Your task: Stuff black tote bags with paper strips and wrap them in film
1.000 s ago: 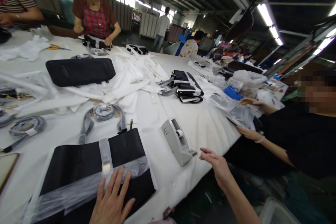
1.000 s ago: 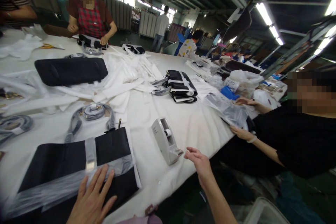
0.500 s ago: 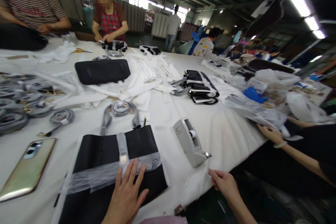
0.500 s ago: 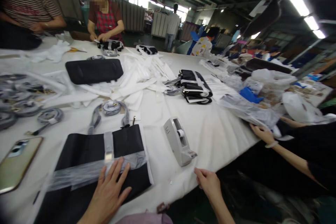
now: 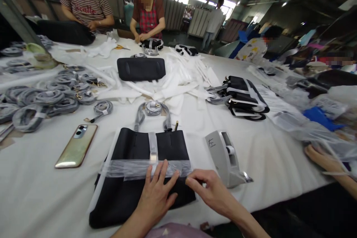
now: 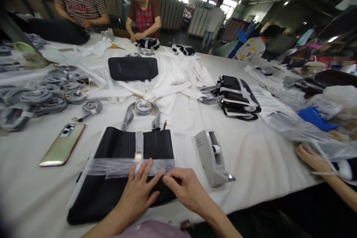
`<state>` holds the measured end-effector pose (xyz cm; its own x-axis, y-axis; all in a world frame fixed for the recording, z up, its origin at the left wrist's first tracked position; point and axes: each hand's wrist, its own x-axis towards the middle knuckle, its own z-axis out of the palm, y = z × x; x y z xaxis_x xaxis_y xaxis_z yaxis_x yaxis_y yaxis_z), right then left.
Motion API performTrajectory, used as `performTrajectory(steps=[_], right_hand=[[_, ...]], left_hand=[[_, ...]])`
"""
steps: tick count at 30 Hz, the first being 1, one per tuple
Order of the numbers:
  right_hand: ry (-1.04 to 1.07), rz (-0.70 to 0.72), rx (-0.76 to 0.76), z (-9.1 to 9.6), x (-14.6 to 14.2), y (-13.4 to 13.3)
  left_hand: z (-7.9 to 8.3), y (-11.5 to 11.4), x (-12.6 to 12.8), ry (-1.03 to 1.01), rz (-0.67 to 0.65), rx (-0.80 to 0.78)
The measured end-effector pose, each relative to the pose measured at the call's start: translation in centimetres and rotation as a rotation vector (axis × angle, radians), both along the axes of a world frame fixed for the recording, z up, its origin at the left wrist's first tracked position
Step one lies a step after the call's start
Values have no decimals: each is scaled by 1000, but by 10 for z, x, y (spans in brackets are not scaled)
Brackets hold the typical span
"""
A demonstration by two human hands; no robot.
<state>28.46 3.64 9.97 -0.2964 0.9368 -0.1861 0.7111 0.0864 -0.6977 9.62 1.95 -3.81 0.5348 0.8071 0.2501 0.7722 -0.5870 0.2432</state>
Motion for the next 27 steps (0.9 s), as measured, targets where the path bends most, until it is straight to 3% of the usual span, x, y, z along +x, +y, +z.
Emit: performTrajectory(steps=[6,10,17,21,27], right_hand=[[-556,89,-74,-41,-24,39],[-705,45,-103,-45,-33,47],[-818,36,-122,-38,-40,51],[-826,25,-129,-36,-39,50],[-847,-39,-166,-36,-29,55]], left_hand=[[-3,2,-2,-52,5,-9],[-2,2,-4,-71,-4,-15],[8,8,2,-55,0,2],[2,17,9,-37,-51,33],[-4,16,10,-4,-17,39]])
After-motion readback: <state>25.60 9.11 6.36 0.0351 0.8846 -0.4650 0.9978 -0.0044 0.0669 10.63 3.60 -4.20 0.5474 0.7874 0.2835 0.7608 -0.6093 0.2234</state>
